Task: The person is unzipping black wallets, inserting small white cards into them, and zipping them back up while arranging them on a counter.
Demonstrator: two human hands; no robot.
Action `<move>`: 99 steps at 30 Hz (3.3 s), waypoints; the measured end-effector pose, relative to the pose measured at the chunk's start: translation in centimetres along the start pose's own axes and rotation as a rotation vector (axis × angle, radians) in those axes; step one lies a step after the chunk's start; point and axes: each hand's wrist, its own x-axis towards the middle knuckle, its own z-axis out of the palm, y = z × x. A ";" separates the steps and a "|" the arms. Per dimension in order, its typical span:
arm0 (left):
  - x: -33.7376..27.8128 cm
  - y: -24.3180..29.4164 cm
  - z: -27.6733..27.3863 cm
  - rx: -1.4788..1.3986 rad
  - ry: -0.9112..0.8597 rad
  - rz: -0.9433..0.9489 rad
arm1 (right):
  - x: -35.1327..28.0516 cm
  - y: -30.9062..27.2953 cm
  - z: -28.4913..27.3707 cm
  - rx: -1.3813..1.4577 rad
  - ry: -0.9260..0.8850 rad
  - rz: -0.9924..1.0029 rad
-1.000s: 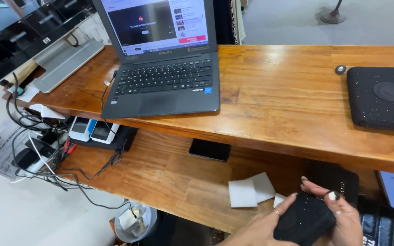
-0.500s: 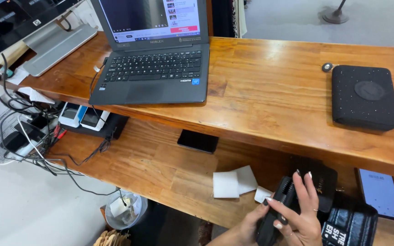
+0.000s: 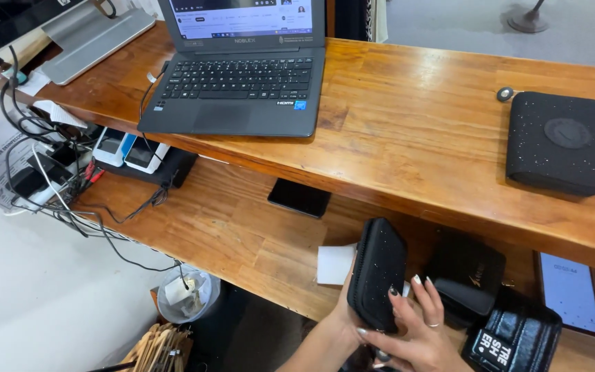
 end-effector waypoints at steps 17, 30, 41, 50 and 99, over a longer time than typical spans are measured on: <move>-0.4 4.4 -0.7 0.417 -0.074 0.306 | 3.9 -2.8 2.6 0.257 0.342 0.683; -2.4 6.7 0.4 1.137 -0.306 0.452 | 6.5 -1.9 2.1 -0.488 -0.177 0.618; -2.1 6.8 0.0 1.078 -0.235 0.435 | 7.3 -1.7 0.8 -0.221 -0.011 0.728; -5.0 10.5 -1.0 0.386 0.039 0.402 | 5.4 -2.6 0.9 0.142 0.443 1.326; -7.2 4.9 5.7 1.765 -0.840 1.456 | 3.3 -5.6 2.0 -0.079 0.570 0.888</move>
